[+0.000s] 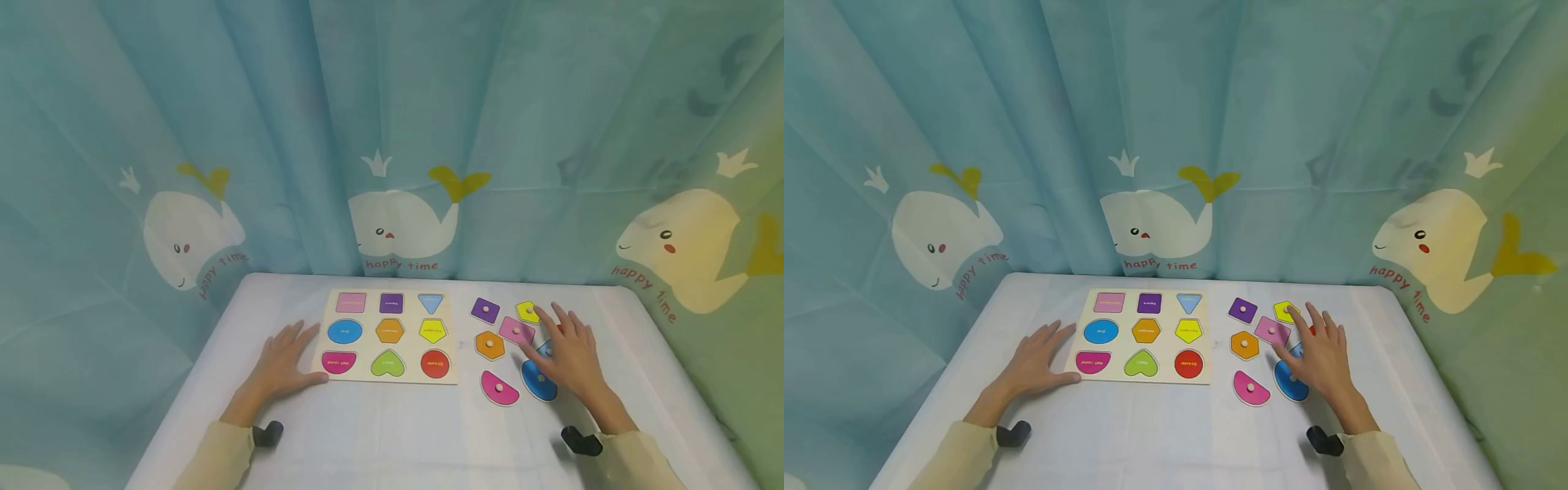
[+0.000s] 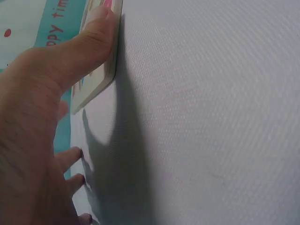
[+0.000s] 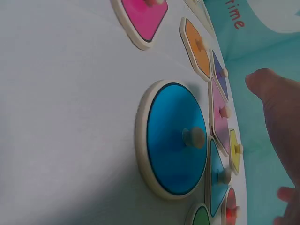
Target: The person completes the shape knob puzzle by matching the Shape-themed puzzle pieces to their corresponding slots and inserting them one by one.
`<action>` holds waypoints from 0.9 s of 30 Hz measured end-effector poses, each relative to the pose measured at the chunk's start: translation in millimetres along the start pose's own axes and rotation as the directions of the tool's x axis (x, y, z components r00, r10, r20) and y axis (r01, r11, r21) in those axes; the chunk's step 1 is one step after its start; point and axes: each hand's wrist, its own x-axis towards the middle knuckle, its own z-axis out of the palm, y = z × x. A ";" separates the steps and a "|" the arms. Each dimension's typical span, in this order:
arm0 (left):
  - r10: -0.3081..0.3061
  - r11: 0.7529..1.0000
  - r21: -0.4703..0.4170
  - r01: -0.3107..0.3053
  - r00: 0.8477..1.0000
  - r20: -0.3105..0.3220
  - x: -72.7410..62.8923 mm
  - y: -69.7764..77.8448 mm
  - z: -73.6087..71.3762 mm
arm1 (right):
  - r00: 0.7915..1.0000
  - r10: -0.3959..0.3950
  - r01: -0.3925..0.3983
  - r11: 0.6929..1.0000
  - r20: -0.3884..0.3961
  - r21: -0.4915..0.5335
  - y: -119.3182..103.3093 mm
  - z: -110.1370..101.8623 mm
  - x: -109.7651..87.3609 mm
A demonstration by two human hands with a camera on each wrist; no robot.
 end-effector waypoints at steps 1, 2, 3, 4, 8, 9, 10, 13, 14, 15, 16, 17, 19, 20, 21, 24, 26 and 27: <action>-0.002 1.000 0.002 0.002 1.000 0.005 0.0 -0.1 -0.5 | 1.000 0.008 -0.008 1.000 0.021 0.023 -0.5 0.3 2.5; -0.006 1.000 0.002 0.006 1.000 0.012 -0.3 -0.1 -1.0 | 0.999 0.018 -0.020 0.998 0.045 0.051 -0.2 1.2 5.3; -0.007 1.000 0.001 0.007 1.000 0.014 -0.6 0.1 -1.7 | 0.997 0.029 -0.035 0.996 0.069 0.078 -0.2 2.0 8.3; -0.009 1.000 0.000 0.009 1.000 0.017 -0.8 0.3 -2.2 | 0.995 0.044 -0.053 0.993 0.093 0.104 -0.2 3.1 11.4; -0.013 1.000 -0.006 0.013 1.000 0.026 -1.1 0.5 -3.5 | 0.983 0.097 -0.125 0.976 0.158 0.178 0.2 7.9 23.7; -0.013 1.000 -0.007 0.013 1.000 0.028 -1.1 0.6 -3.4 | 0.981 0.106 -0.136 0.973 0.163 0.185 0.2 9.0 26.1; -0.015 1.000 -0.007 0.016 0.999 0.033 -1.1 0.7 -3.1 | 0.979 0.113 -0.144 0.971 0.168 0.189 0.7 10.2 28.1; -0.017 1.000 -0.009 0.018 0.999 0.040 -1.2 0.5 -1.5 | 0.978 0.119 -0.152 0.969 0.168 0.193 3.0 14.4 32.2; -0.017 1.000 -0.012 0.018 0.999 0.039 -1.1 0.5 -1.1 | 0.978 0.117 -0.151 0.969 0.170 0.198 4.0 15.9 33.1; -0.019 1.000 -0.015 0.019 0.999 0.036 -1.1 0.7 -0.8 | 0.978 0.116 -0.152 0.966 0.174 0.207 4.7 17.3 33.9; -0.020 1.000 -0.018 0.020 0.999 0.033 -1.1 0.8 -0.4 | 0.977 0.116 -0.153 0.964 0.178 0.215 5.6 18.8 34.5; -0.019 1.000 -0.021 0.020 0.999 0.029 -1.1 0.8 -0.2 | 0.975 0.121 -0.162 0.961 0.187 0.225 6.5 20.3 35.1; -0.018 1.000 -0.024 0.018 1.000 0.020 -0.9 0.6 0.7 | 0.966 0.135 -0.191 0.947 0.220 0.259 7.5 22.2 36.0; -0.017 1.000 -0.024 0.018 1.000 0.017 -1.0 0.5 1.0 | 0.959 0.148 -0.214 0.937 0.241 0.275 8.2 23.1 36.3; -0.018 1.000 -0.023 0.018 1.000 0.014 -0.9 0.3 1.6 | 0.951 0.165 -0.241 0.926 0.261 0.290 8.8 23.7 36.6; -0.013 1.000 -0.017 0.013 1.000 0.007 -0.9 -1.2 3.1 | 0.926 0.214 -0.311 0.900 0.311 0.307 10.3 24.7 37.1; -0.013 1.000 -0.018 0.013 1.000 0.002 -0.9 -1.6 3.3 | 0.915 0.238 -0.342 0.886 0.327 0.312 11.0 24.8 37.6; -0.014 1.000 -0.018 0.014 1.000 -0.001 -0.7 -1.9 3.4 | 0.911 0.247 -0.353 0.882 0.331 0.313 11.2 24.8 38.0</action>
